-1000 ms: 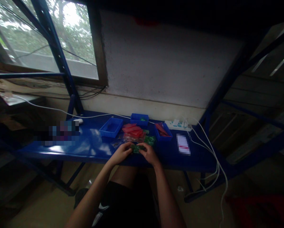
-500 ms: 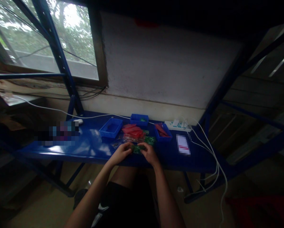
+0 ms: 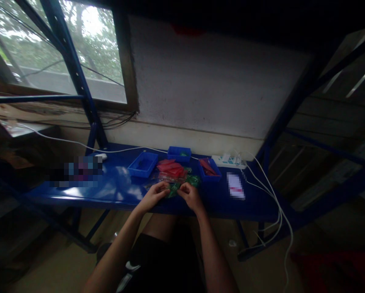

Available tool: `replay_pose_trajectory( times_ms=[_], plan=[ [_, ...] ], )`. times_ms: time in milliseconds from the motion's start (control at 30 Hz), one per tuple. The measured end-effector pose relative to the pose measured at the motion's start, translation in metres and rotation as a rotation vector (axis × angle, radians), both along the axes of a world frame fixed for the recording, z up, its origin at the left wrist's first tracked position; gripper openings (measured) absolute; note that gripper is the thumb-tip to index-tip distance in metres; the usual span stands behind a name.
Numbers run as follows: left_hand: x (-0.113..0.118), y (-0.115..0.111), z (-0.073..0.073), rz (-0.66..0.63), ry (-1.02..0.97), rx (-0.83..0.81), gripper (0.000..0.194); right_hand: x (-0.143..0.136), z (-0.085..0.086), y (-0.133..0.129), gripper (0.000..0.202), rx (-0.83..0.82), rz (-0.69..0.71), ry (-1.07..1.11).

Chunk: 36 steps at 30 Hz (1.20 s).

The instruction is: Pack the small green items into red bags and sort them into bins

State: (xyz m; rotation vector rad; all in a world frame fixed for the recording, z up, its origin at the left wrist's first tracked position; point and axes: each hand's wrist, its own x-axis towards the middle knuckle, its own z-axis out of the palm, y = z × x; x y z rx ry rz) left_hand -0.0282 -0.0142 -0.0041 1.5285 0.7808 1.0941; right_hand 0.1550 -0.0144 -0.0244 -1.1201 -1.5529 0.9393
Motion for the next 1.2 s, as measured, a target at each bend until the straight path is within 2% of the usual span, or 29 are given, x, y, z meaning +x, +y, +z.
replay_pose_trajectory(
  times_ms=[133, 367, 467, 633, 800, 1000, 1200],
  plan=[
    [0.0, 0.001, -0.002, 0.014, 0.008, 0.019, 0.025, -0.003, 0.007, -0.006, 0.022, -0.011, 0.055, 0.019],
    [-0.003, -0.002, 0.002, -0.044, 0.196, 0.132, 0.025, -0.001, 0.012, -0.013, 0.036, -0.033, 0.159, -0.02],
    [-0.002, -0.001, 0.0, -0.08, 0.213, 0.165, 0.028, 0.0, 0.012, -0.013, 0.035, 0.005, 0.108, -0.061],
    [0.001, 0.004, -0.006, 0.094, 0.071, 0.093, 0.034, 0.001, 0.018, -0.015, 0.023, 0.023, 0.117, -0.049],
    [0.004, 0.004, -0.006, -0.003, 0.063, 0.02, 0.027, -0.001, 0.018, -0.014, 0.022, -0.008, 0.115, -0.024],
    [0.003, 0.003, -0.006, 0.075, 0.042, -0.016, 0.031, -0.001, 0.008, -0.008, 0.021, -0.06, 0.047, 0.079],
    [0.003, 0.003, -0.006, 0.097, 0.079, -0.006, 0.03, -0.001, 0.009, -0.009, 0.022, -0.015, 0.013, 0.028]
  ],
)
